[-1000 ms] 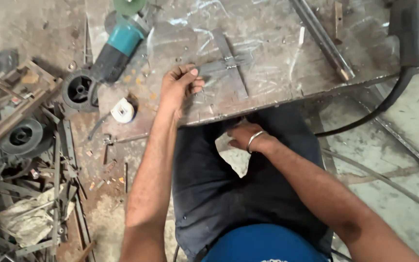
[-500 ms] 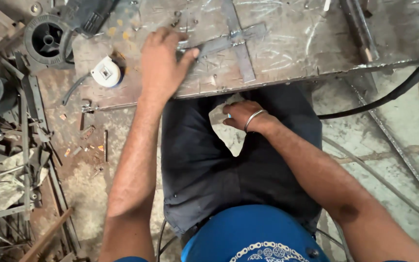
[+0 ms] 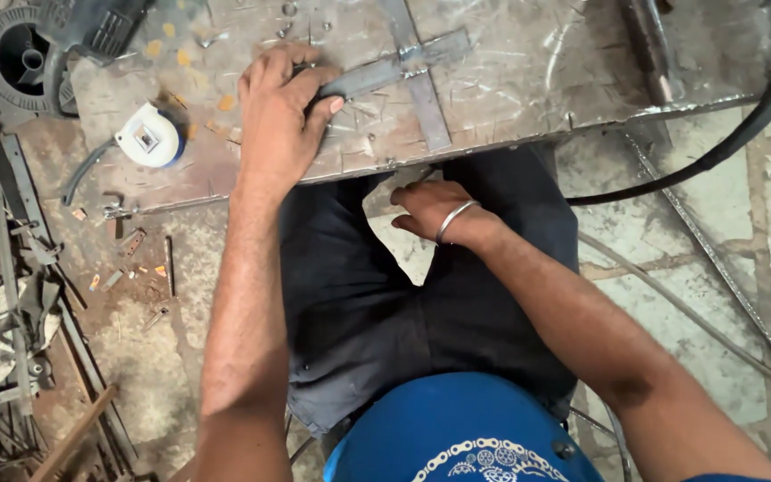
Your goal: The person sits on the floor at a metal workbench, first resting their hands between their legs, then reaches up to touch a welded cross-shaped metal piece on the bench. They pull out a tape measure and measure the length of the metal piece, holding the tape across it with both hands.
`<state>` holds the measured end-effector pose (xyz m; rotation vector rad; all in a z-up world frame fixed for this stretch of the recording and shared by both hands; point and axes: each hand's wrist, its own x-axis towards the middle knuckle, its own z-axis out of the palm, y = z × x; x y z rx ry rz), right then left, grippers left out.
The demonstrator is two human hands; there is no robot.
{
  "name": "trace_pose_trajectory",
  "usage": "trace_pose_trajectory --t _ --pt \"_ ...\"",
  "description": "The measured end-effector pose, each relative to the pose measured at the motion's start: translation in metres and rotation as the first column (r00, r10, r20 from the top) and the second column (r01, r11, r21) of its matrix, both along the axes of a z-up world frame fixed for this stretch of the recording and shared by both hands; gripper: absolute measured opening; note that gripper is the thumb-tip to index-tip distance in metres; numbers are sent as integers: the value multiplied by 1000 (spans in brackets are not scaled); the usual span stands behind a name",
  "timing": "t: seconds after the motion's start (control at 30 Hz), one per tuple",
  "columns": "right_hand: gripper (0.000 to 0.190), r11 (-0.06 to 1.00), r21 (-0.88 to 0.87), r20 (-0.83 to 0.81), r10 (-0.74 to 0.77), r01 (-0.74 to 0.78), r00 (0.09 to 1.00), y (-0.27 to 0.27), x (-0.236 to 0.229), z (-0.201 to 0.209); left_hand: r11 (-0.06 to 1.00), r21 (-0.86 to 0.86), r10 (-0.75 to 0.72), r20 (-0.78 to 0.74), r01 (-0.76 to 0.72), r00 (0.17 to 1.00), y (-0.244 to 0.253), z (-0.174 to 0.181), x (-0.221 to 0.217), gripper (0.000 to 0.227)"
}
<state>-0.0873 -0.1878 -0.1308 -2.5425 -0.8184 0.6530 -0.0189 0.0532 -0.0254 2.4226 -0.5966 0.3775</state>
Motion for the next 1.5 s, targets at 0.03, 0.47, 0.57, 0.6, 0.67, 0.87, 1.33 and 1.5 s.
trace_pose_trajectory --t 0.03,0.47,0.57,0.6,0.67,0.87,1.33,1.5 --pt "39 1000 -5 0 -18 18 1000 -1 -2 6 1000 1 -15 0 15 1000 1 0 0 34" --pt "42 999 -1 -109 50 -50 993 6 13 -4 996 -49 64 -72 -68 995 -3 2 0 44" --pt "41 998 -1 -103 55 -55 993 6 20 -8 997 -14 71 -43 -72 997 -3 -2 2 37" --pt "42 999 -18 -124 37 -39 992 6 22 -8 997 -15 74 -53 -74 996 -2 -2 2 37" --pt "42 999 -33 -146 22 -27 989 6 25 -12 997 -13 80 -65 -81 995 -2 -2 2 36" --pt "44 1000 -2 -149 13 -13 989 5 24 -17 998 10 68 -49 -68 996 -1 -2 1 32" --pt "41 1000 4 -143 10 -10 990 4 29 -21 990 -89 106 -28 -108 994 4 -9 2 40" --pt "38 995 70 -40 78 -76 996 0 30 -45 978 -72 200 103 -193 974 0 -3 -7 43"
